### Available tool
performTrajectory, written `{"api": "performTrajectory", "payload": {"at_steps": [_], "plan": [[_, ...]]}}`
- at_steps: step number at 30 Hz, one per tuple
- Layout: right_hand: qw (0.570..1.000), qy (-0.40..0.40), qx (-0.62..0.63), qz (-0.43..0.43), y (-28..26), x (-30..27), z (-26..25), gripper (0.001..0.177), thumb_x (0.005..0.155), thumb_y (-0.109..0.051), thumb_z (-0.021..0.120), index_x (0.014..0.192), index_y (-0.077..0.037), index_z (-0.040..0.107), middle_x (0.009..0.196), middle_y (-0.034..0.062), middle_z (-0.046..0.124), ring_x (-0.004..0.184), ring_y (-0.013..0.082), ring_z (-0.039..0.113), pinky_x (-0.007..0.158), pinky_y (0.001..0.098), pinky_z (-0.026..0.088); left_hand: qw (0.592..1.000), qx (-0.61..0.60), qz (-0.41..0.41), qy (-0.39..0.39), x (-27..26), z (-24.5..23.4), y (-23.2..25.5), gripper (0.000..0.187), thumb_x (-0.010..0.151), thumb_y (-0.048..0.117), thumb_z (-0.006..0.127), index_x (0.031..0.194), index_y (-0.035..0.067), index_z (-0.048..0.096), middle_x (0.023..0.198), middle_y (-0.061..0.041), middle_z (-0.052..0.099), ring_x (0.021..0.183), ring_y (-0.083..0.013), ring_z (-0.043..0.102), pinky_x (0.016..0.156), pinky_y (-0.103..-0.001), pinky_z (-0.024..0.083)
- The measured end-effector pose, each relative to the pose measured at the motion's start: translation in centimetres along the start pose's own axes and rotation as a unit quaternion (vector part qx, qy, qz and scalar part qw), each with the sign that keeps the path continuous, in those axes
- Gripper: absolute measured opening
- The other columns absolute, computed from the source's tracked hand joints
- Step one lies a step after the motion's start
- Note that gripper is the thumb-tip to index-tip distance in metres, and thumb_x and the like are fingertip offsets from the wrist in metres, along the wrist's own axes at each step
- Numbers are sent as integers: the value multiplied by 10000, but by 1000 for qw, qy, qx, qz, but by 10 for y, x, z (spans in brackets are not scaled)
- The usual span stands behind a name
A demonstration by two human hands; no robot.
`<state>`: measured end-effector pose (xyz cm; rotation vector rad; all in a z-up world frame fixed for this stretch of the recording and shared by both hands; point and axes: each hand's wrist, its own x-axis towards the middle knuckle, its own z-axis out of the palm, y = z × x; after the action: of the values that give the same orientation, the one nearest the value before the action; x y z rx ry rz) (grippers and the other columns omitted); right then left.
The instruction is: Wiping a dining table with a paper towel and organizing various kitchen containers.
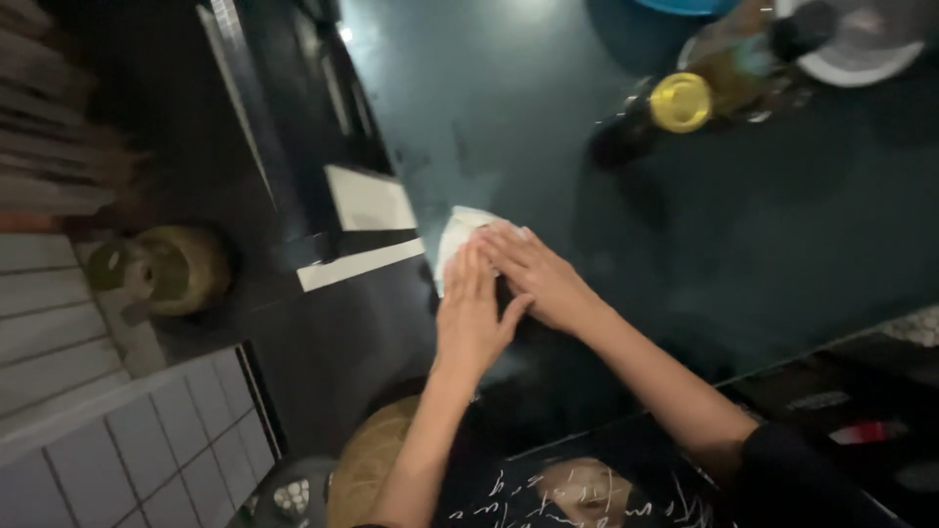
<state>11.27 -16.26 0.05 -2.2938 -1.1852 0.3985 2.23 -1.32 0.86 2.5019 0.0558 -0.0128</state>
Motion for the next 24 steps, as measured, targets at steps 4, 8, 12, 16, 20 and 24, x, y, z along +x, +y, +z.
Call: {"api": "performTrajectory", "payload": {"at_steps": [4, 8, 12, 16, 20, 24], "plan": [[999, 30, -21, 1, -9, -8, -44, 647, 881, -96, 638, 1499, -32, 456, 1594, 174, 405, 1502, 405, 300, 1184, 567, 268, 999, 27, 1, 18, 7, -10, 23, 837, 967, 532, 612, 1466, -116, 432, 1580, -277, 398, 1510, -413, 327, 1248, -536, 200], [995, 89, 18, 47, -1, -38, -88, 584, 909, -62, 640, 1477, -56, 504, 1603, 160, 423, 1522, 381, 329, 1216, 552, 285, 999, 6, 17, 30, 21, -3, 61, 774, 985, 484, 605, 1471, -99, 455, 1583, -287, 409, 1509, -434, 322, 1234, -566, 188], [980, 169, 72, 77, 26, -76, -133, 551, 908, -7, 615, 1454, -31, 539, 1539, 163, 517, 1480, 367, 437, 1228, 535, 320, 997, -44, 59, 3, 51, 16, 119, 719, 995, 440, 601, 1472, -85, 483, 1574, -267, 448, 1501, -436, 351, 1230, -568, 208], [955, 268, 52, 112, 63, -122, -172, 451, 965, -4, 603, 1415, -19, 575, 1473, 161, 592, 1428, 355, 535, 1222, 483, 388, 990, -92, 100, -35, 87, 49, 184, 651, 1017, 412, 595, 1446, -70, 516, 1553, -269, 471, 1489, -433, 387, 1250, -560, 237], [916, 343, 71, 194, 115, -166, -212, 371, 972, -18, 605, 1342, -5, 631, 1429, 186, 624, 1340, 353, 605, 1135, 417, 472, 977, -128, 157, -67, 119, 83, 248, 615, 1011, 397, 607, 1428, -50, 545, 1522, -266, 509, 1462, -442, 419, 1235, -567, 242], [878, 387, 81, 271, 177, -212, -239, 329, 991, -39, 605, 1316, -13, 653, 1406, 173, 653, 1318, 327, 638, 1093, 389, 504, 966, -160, 167, -113, 141, 114, 302, 628, 1023, 400, 592, 1442, -63, 530, 1524, -258, 513, 1467, -449, 423, 1247, -564, 245]]}}
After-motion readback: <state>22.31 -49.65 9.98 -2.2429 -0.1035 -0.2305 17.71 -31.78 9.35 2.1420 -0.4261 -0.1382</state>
